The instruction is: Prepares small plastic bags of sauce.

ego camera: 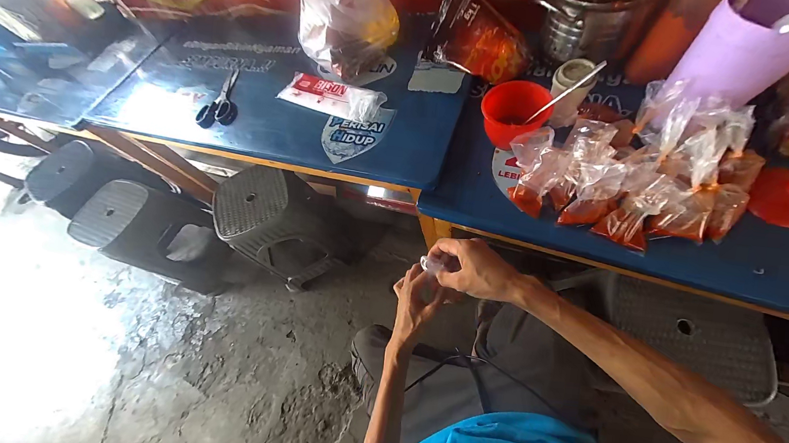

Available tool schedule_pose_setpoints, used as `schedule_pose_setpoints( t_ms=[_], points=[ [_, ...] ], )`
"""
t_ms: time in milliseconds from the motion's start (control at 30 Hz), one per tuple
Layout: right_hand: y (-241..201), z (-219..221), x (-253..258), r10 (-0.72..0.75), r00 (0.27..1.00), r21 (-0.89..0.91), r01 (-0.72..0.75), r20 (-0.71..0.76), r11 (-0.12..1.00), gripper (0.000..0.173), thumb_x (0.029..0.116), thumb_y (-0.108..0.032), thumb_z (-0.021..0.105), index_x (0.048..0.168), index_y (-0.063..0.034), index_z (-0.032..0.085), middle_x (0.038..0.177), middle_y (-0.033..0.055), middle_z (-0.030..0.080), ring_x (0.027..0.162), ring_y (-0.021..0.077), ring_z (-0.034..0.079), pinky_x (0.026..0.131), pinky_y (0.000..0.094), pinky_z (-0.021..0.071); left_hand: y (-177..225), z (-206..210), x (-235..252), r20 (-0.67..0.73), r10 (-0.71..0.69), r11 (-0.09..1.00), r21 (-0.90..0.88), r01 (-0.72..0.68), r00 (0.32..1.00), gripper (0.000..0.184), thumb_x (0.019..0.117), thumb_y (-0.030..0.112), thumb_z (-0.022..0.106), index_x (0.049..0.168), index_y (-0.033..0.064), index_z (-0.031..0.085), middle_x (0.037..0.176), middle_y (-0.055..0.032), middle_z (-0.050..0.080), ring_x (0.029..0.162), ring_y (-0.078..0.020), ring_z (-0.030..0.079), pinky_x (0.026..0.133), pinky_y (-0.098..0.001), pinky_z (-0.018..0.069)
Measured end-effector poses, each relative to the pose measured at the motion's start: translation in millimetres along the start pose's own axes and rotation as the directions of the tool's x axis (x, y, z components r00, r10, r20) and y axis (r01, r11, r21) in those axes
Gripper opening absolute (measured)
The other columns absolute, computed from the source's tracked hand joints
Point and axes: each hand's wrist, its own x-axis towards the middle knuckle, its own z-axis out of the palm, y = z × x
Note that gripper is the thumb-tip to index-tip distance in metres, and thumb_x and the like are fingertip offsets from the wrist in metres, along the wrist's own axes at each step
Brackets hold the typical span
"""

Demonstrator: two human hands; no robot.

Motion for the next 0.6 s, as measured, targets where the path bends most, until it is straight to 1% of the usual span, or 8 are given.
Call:
schedule_pose_setpoints(
  t_ms=[100,233,300,367,400,467,533,600],
  points=[
    [-13.9,-21.8,0.4,0.003,1.0,-0.096,-0.005,-0.022,0.995,0.017,0.0911,-0.009,0.07,0.107,-0.0024,0.071,0.092,0.0131,0.07,0.084,0.0236,0.067,0.079,0.0444,0.0535,9.9,2.4,8.1,-0.06,0.091,0.992,0.097,-0.085,0.994,0.018,0.0907,0.016,0.066,0.096,0.0032,0.078,0.103,-0.0108,0.072,0.101,-0.0213,0.066,0.1,-0.059,0.0367],
    [-31.6,-50.4,-5.8,-0.056,0.992,-0.171,0.036,-0.117,0.985,0.01,0.0887,-0.007,0.072,0.098,-0.0072,0.073,0.084,0.0048,0.07,0.074,0.0146,0.066,0.071,0.036,0.0547,15.3,-7.4,13.6,-0.062,0.097,0.988,0.131,-0.088,0.993,0.02,0.0919,0.021,0.066,0.094,0.0046,0.078,0.105,-0.0093,0.073,0.102,-0.0208,0.067,0.099,-0.0591,0.0377],
    [-35.0,-54.9,-6.9,-0.069,0.993,-0.208,0.047,-0.098,0.977,0.019,0.0893,-0.011,0.074,0.108,-0.0074,0.072,0.09,0.0059,0.071,0.079,0.0163,0.067,0.075,0.0379,0.0552,18.8,-11.0,15.5,-0.056,0.094,0.986,0.144,-0.085,0.994,0.02,0.0916,0.021,0.067,0.094,0.0052,0.079,0.104,-0.009,0.073,0.102,-0.0205,0.067,0.1,-0.0589,0.0367],
    [-32.5,-54.8,-4.9,-0.07,0.998,-0.226,0.067,-0.006,0.972,0.037,0.0912,-0.02,0.076,0.125,-0.0065,0.067,0.104,0.0107,0.07,0.094,0.0227,0.067,0.088,0.0448,0.0538,22.6,-12.1,17.8,-0.045,0.102,0.98,0.175,-0.093,0.994,0.019,0.0914,0.021,0.067,0.093,0.0062,0.079,0.102,-0.0086,0.073,0.1,-0.0199,0.067,0.1,-0.0585,0.0366],
    [-31.9,-53.2,-3.1,-0.069,0.997,-0.226,0.071,0.018,0.972,0.035,0.093,-0.022,0.075,0.124,-0.0069,0.069,0.105,0.0109,0.07,0.096,0.0232,0.067,0.089,0.0459,0.0531,24.2,-12.2,18.7,-0.038,0.108,0.977,0.186,-0.099,0.993,0.018,0.0917,0.021,0.066,0.093,0.0073,0.079,0.1,-0.0076,0.073,0.098,-0.0188,0.067,0.1,-0.0577,0.0364],
    [-34.3,-48.8,-2.6,-0.071,0.997,-0.233,0.067,-0.011,0.97,0.015,0.0954,-0.021,0.072,0.103,-0.0092,0.075,0.092,0.007,0.072,0.087,0.0198,0.068,0.081,0.0445,0.0531,27.1,-12.1,18.9,-0.03,0.125,0.978,0.174,-0.118,0.992,0.018,0.0921,0.021,0.066,0.093,0.0082,0.079,0.099,-0.0061,0.072,0.098,-0.0168,0.067,0.1,-0.0566,0.0364],
    [-42.3,-49.1,-6.3,-0.102,0.992,-0.252,0.08,-0.076,0.964,0.008,0.0938,-0.018,0.073,0.093,-0.0106,0.076,0.086,0.0053,0.071,0.083,0.0196,0.067,0.077,0.0451,0.0523,30.6,-15.6,18.9,-0.031,0.141,0.985,0.103,-0.138,0.989,0.023,0.0914,0.023,0.067,0.102,0.005,0.077,0.107,-0.0081,0.072,0.105,-0.0176,0.066,0.102,-0.058,0.035],
    [-47.8,-50.5,-9.0,-0.124,0.99,-0.273,0.099,-0.073,0.957,0.007,0.0908,-0.018,0.076,0.092,-0.0108,0.075,0.087,0.0051,0.069,0.085,0.02,0.066,0.077,0.0454,0.052,34.5,-25.8,18.8,0.034,0.113,0.993,0.016,-0.113,0.993,0.048,0.0937,0.034,0.065,0.128,0.0011,0.067,0.131,-0.0122,0.065,0.126,-0.0215,0.058,0.109,-0.0607,0.0318]
  ],
)
